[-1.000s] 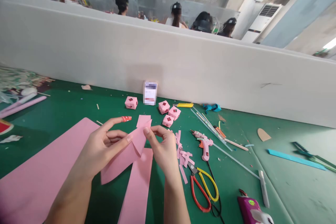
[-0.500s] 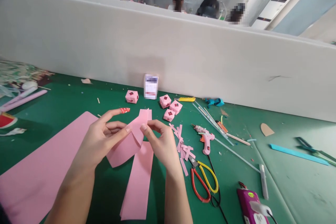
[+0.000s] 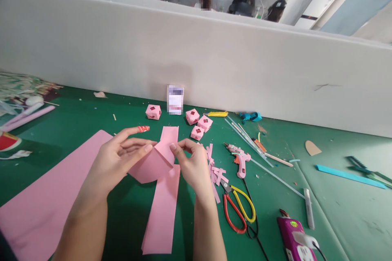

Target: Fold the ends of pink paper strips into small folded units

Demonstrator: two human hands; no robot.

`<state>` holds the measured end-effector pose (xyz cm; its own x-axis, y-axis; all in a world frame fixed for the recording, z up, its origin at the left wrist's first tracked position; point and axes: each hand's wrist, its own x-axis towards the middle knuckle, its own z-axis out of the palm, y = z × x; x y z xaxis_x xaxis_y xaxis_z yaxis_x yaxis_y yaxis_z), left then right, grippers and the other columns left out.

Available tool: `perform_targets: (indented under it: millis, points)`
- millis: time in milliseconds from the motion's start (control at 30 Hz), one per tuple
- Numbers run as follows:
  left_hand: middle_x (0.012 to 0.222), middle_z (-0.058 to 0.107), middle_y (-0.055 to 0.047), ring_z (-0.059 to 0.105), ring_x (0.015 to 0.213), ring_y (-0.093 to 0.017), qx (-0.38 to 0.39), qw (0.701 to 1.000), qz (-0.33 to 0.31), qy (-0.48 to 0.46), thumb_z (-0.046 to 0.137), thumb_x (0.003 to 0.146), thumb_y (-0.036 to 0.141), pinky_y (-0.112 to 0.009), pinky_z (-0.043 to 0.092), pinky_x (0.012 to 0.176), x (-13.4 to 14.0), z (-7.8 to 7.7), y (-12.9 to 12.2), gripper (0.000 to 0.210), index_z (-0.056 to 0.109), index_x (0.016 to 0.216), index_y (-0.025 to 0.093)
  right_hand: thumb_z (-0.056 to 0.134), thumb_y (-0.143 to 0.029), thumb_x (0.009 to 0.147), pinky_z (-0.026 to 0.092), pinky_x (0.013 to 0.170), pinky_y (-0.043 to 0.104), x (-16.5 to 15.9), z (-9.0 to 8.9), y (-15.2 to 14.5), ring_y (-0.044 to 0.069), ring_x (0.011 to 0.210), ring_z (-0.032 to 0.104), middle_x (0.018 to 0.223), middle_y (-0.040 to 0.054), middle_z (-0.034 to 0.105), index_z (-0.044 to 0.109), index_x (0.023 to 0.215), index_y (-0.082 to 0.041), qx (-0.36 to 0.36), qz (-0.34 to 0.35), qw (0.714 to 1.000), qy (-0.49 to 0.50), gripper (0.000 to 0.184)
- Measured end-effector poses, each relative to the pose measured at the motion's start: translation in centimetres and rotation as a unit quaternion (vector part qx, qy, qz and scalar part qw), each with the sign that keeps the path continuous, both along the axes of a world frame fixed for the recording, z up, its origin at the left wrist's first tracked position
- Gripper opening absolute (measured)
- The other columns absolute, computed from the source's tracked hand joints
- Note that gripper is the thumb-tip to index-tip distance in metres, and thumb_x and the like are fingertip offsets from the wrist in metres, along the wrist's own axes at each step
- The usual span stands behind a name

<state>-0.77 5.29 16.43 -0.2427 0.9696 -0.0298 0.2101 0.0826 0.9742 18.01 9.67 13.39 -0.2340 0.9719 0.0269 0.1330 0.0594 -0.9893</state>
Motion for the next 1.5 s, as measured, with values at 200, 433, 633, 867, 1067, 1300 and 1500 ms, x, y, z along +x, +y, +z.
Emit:
perform_targets:
  millis: [200, 433, 633, 867, 1067, 1300, 1500]
  points:
    - [0.094, 0.078, -0.001, 0.076, 0.092, -0.02, 0.049, 0.996, 0.078, -0.001, 0.082, 0.078, 0.037, -0.029, 0.061, 0.081, -0.8, -0.6, 0.0, 0.044, 0.064, 0.117, 0.028, 0.066, -0.045, 0.089, 0.041, 0.065, 0.027, 0.8, 0.1, 0.4, 0.016, 0.067, 0.054, 0.07, 0.0, 0.061, 0.063, 0.071, -0.019, -0.002, -0.001, 1.0, -0.019, 0.032]
    - [0.071, 0.072, 0.003, 0.075, 0.076, -0.022, 0.013, 0.996, 0.059, 0.066, 0.075, 0.084, 0.047, -0.034, 0.06, 0.077, -0.3, -0.7, 0.4, 0.035, 0.063, 0.108, 0.026, 0.061, -0.043, 0.093, 0.041, 0.067, 0.028, 0.6, 0.5, 0.1, 0.018, 0.07, 0.059, 0.072, 0.0001, 0.066, 0.063, 0.072, -0.02, 0.028, -0.019, 0.993, -0.111, 0.031]
    - [0.121, 0.074, -0.004, 0.068, 0.116, -0.023, 0.052, 0.998, -0.039, 0.026, 0.073, 0.087, 0.047, -0.033, 0.054, 0.098, -0.1, -1.4, 0.8, 0.039, 0.063, 0.119, 0.028, 0.061, -0.03, 0.096, 0.043, 0.078, 0.03, -0.1, 1.0, -0.5, 0.02, 0.081, 0.067, 0.076, -0.0004, 0.072, 0.063, 0.073, -0.022, 0.115, -0.008, 0.981, -0.154, 0.025]
    - [0.087, 0.077, -0.001, 0.074, 0.095, -0.022, 0.063, 0.998, -0.02, -0.011, 0.079, 0.082, 0.039, -0.036, 0.057, 0.094, 1.0, -0.9, 0.2, 0.046, 0.059, 0.121, 0.024, 0.066, -0.017, 0.093, 0.04, 0.096, 0.035, -1.6, 1.2, -1.3, 0.022, 0.098, 0.069, 0.084, -0.0009, 0.076, 0.069, 0.076, -0.024, 0.178, 0.055, 0.973, -0.137, 0.018]
    - [0.079, 0.073, 0.001, 0.075, 0.082, -0.023, 0.072, 0.995, 0.052, -0.035, 0.083, 0.077, 0.035, -0.036, 0.061, 0.082, 0.8, -0.4, 0.1, 0.052, 0.058, 0.12, 0.022, 0.068, -0.035, 0.095, 0.048, 0.087, 0.034, -1.7, 1.3, -1.2, 0.022, 0.091, 0.071, 0.092, 0.0008, 0.078, 0.076, 0.088, -0.026, 0.093, 0.085, 0.989, -0.072, 0.013]
    - [0.085, 0.077, 0.0, 0.076, 0.09, -0.022, 0.042, 0.997, -0.031, -0.047, 0.083, 0.079, 0.034, -0.033, 0.061, 0.085, 0.4, -0.4, -0.1, 0.064, 0.053, 0.135, 0.027, 0.07, -0.026, 0.092, 0.045, 0.096, 0.037, -1.3, 1.6, -1.4, 0.025, 0.11, 0.069, 0.088, 0.001, 0.079, 0.075, 0.08, -0.026, 0.153, 0.055, 0.981, -0.104, 0.014]
    - [0.085, 0.079, -0.002, 0.078, 0.088, -0.026, 0.048, 0.998, 0.006, -0.041, 0.082, 0.078, 0.036, -0.037, 0.063, 0.083, 0.5, 0.0, -0.1, 0.061, 0.055, 0.131, 0.024, 0.07, -0.033, 0.093, 0.05, 0.091, 0.036, -1.4, 1.5, -1.4, 0.025, 0.107, 0.07, 0.097, 0.0021, 0.08, 0.078, 0.089, -0.027, 0.103, 0.063, 0.99, -0.066, 0.011]
